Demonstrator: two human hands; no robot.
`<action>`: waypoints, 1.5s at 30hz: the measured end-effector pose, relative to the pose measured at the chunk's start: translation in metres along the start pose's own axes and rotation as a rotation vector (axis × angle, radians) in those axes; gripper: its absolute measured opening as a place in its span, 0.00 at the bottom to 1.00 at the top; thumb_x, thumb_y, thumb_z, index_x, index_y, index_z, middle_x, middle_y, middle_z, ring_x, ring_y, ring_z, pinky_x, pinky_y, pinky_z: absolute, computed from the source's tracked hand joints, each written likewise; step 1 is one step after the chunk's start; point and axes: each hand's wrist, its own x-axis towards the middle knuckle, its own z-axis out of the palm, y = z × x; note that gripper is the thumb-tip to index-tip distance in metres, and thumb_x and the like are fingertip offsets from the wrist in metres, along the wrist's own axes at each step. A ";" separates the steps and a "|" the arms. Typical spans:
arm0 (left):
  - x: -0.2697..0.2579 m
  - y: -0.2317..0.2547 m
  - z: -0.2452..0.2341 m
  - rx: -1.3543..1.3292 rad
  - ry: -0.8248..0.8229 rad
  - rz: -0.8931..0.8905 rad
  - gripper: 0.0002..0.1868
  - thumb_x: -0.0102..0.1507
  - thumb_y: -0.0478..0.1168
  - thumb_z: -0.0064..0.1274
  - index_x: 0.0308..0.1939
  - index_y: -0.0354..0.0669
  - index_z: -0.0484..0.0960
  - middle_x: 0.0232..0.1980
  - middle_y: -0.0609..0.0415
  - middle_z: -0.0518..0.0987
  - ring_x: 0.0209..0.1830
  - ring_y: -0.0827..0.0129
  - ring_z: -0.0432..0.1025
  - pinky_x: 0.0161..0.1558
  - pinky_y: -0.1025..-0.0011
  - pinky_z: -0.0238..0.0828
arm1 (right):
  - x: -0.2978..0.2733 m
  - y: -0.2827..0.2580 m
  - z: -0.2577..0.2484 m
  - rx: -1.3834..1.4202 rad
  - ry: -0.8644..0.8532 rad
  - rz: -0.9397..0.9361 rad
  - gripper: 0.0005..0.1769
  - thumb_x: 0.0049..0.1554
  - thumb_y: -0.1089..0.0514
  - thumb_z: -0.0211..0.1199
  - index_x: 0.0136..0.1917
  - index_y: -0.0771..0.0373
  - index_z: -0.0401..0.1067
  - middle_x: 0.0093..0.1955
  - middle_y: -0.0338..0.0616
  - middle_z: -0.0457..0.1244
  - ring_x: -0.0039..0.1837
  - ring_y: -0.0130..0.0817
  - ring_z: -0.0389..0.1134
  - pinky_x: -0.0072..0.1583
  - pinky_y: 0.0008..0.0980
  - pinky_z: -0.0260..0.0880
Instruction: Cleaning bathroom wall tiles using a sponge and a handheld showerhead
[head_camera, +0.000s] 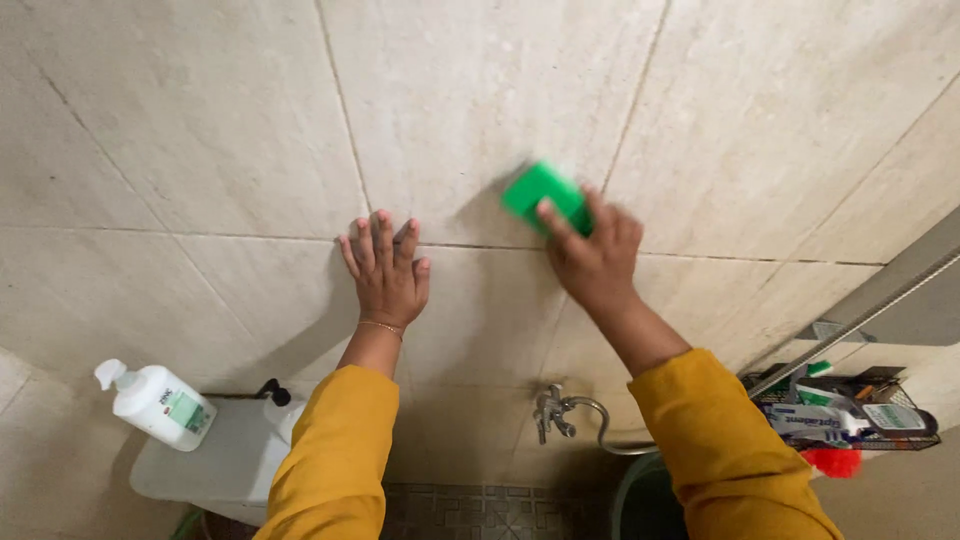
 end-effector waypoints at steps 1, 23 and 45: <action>0.001 -0.005 0.000 0.000 0.000 0.001 0.31 0.71 0.58 0.30 0.77 0.59 0.65 0.81 0.43 0.58 0.80 0.39 0.45 0.71 0.32 0.35 | 0.013 -0.006 0.005 0.000 0.000 0.001 0.32 0.51 0.49 0.72 0.69 0.27 0.74 0.68 0.50 0.63 0.56 0.51 0.67 0.54 0.47 0.64; -0.045 -0.059 0.001 0.024 0.018 -0.027 0.31 0.71 0.57 0.29 0.77 0.58 0.64 0.82 0.43 0.54 0.82 0.40 0.42 0.72 0.34 0.33 | 0.062 -0.092 0.028 0.037 -0.035 -0.046 0.28 0.56 0.45 0.67 0.68 0.22 0.72 0.68 0.45 0.63 0.59 0.46 0.67 0.52 0.41 0.63; -0.008 0.003 0.004 -0.097 0.083 0.045 0.30 0.72 0.57 0.27 0.75 0.58 0.70 0.81 0.43 0.58 0.81 0.39 0.43 0.69 0.28 0.30 | -0.054 -0.021 -0.009 -0.050 -0.068 0.046 0.27 0.53 0.42 0.69 0.66 0.28 0.75 0.69 0.51 0.63 0.59 0.50 0.66 0.55 0.45 0.62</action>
